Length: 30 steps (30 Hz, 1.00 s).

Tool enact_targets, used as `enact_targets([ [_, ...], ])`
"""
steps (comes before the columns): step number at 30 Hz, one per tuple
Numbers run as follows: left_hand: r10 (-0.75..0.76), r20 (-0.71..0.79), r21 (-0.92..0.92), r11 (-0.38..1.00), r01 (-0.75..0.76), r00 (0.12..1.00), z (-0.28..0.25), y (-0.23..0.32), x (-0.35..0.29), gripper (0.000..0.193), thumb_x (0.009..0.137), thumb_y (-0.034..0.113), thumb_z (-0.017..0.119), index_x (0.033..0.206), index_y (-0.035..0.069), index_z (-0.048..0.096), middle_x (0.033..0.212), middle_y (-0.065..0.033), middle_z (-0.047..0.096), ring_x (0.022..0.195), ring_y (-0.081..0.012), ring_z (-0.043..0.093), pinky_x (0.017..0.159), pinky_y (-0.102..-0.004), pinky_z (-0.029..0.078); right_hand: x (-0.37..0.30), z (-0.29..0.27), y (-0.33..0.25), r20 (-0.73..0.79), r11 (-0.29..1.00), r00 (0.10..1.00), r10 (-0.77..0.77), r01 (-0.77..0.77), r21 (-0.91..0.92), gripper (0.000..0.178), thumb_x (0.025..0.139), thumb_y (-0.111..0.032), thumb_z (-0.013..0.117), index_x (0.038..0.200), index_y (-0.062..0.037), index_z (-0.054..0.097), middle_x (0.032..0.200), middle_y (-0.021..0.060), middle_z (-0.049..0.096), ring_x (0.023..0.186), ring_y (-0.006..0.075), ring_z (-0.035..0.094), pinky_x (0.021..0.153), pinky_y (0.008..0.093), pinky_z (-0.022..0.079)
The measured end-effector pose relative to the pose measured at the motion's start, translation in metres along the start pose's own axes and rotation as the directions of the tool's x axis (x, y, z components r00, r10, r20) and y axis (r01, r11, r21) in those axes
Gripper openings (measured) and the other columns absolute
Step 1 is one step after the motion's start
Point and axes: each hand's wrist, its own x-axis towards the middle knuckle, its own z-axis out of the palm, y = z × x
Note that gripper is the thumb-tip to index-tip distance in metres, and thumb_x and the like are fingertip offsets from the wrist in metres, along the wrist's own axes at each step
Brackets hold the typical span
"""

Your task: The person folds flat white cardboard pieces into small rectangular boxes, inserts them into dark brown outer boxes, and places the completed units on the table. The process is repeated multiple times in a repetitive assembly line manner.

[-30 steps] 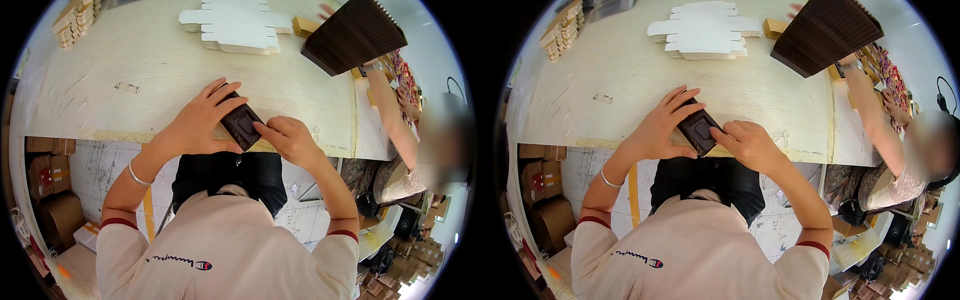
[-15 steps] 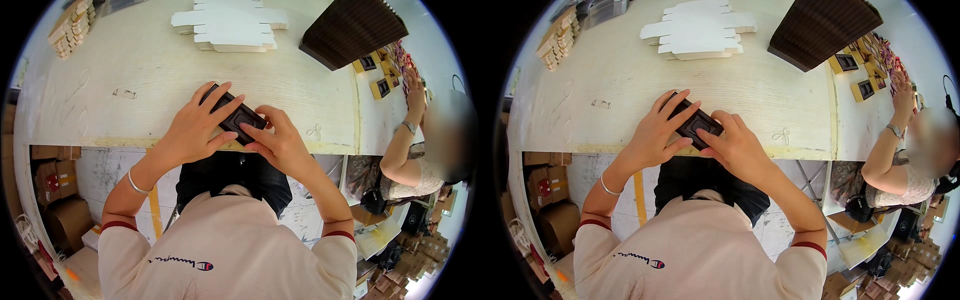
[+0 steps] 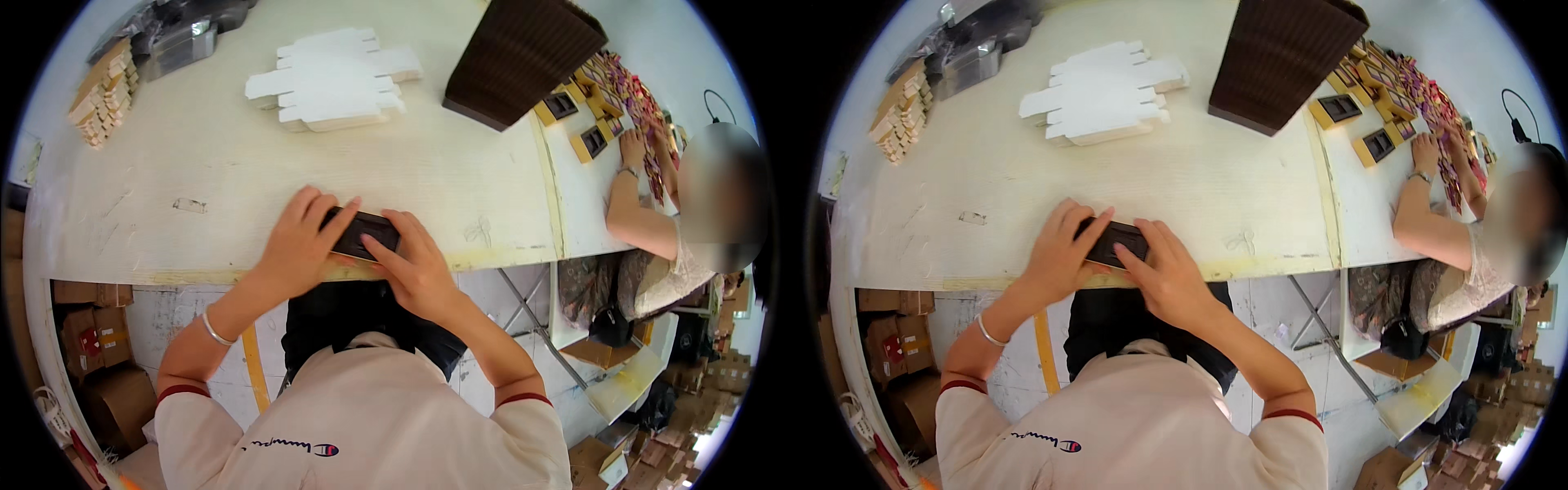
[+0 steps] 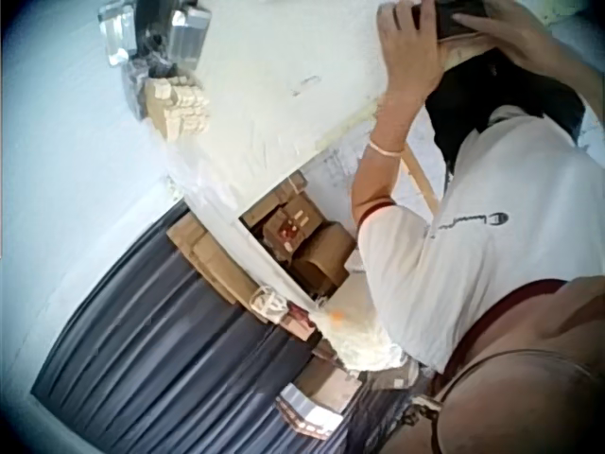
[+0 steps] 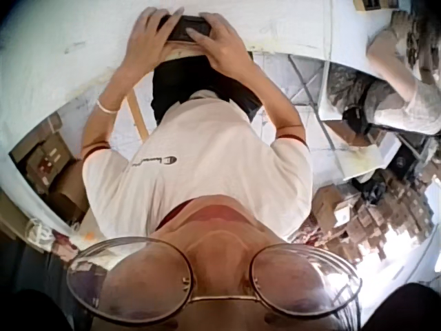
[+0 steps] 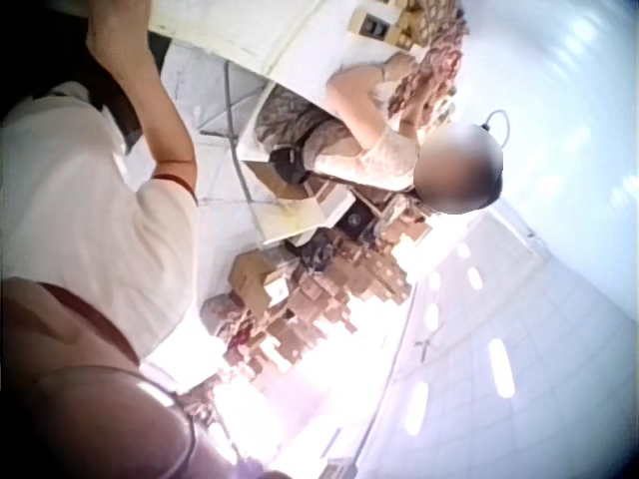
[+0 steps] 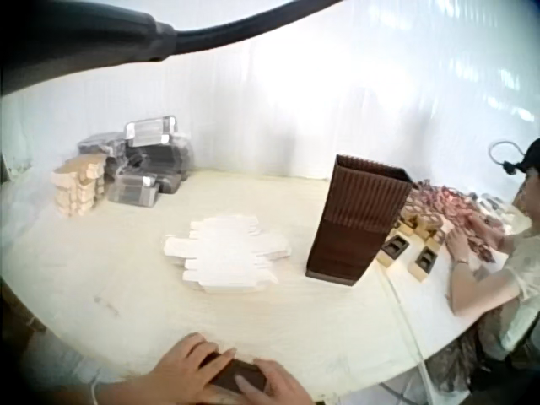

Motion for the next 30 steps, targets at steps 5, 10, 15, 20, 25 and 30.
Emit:
enact_targets([
  [5,-0.023,-0.184,-0.069,0.998,0.011,0.983,-0.013,0.018,0.027,0.077,0.075,0.036,0.073,0.138,0.004,0.042,0.125,-0.0156,0.047,0.115,-0.0334,0.045,0.104,-0.0439,0.035,-0.012,-0.063,0.007,0.030,0.998,0.997,0.070,-0.069,-0.007,0.047,0.069,0.003,0.071,0.116,-0.0016,0.063,0.129,0.0269,0.044,0.120,0.0442,0.046,0.098,0.0431,0.042],
  [10,-0.037,-0.091,-0.153,0.988,0.023,0.995,0.012,0.025,0.040,0.080,0.075,0.034,0.073,0.140,0.004,0.037,0.131,-0.0149,0.043,0.126,-0.0350,0.040,0.107,-0.0467,0.031,-0.018,-0.078,0.024,0.099,0.986,0.981,0.164,-0.165,0.000,0.045,0.073,0.004,0.068,0.117,-0.0042,0.062,0.135,0.0231,0.043,0.125,0.0417,0.044,0.102,0.0420,0.040],
  [15,-0.033,-0.188,-0.042,0.999,0.025,0.982,-0.005,-0.002,0.077,0.076,0.079,0.035,0.070,0.142,0.008,0.036,0.138,-0.0149,0.042,0.132,-0.0347,0.036,0.109,-0.0509,0.027,-0.038,-0.138,0.062,0.009,0.939,0.940,0.342,-0.340,-0.057,0.045,0.077,0.004,0.063,0.121,-0.0063,0.062,0.137,0.0189,0.046,0.129,0.0352,0.043,0.106,0.0413,0.036],
  [20,-0.223,-0.147,0.056,0.971,0.233,0.964,-0.021,-0.078,0.107,0.029,0.082,0.024,0.068,0.101,0.003,0.060,0.101,-0.0192,0.062,0.104,-0.0365,0.056,0.089,-0.0463,0.044,-0.063,-0.178,0.129,-0.208,0.883,0.897,0.390,-0.429,-0.191,0.045,0.079,-0.003,0.065,0.124,-0.0055,0.059,0.142,0.0164,0.042,0.132,0.0326,0.040,0.108,0.0396,0.032],
  [25,-0.150,-0.164,0.041,0.986,0.159,0.975,-0.023,-0.097,0.114,0.012,0.081,0.012,0.065,0.078,0.001,0.061,0.079,-0.0174,0.064,0.079,-0.0361,0.061,0.069,-0.0435,0.048,-0.059,-0.147,0.108,-0.292,0.892,0.879,0.377,-0.429,-0.142,0.040,0.080,0.000,0.065,0.119,-0.0039,0.061,0.140,0.0173,0.044,0.132,0.0332,0.040,0.108,0.0404,0.033],
  [30,-0.132,-0.450,0.098,0.976,0.196,0.883,-0.042,-0.086,0.112,0.009,0.080,0.010,0.062,0.073,0.004,0.062,0.076,-0.0123,0.064,0.076,-0.0315,0.062,0.063,-0.0414,0.047,-0.055,-0.127,0.083,-0.402,0.911,0.841,0.363,-0.412,-0.038,0.030,0.081,0.001,0.064,0.111,-0.0023,0.064,0.130,0.0160,0.054,0.126,0.0323,0.048,0.105,0.0399,0.036],
])
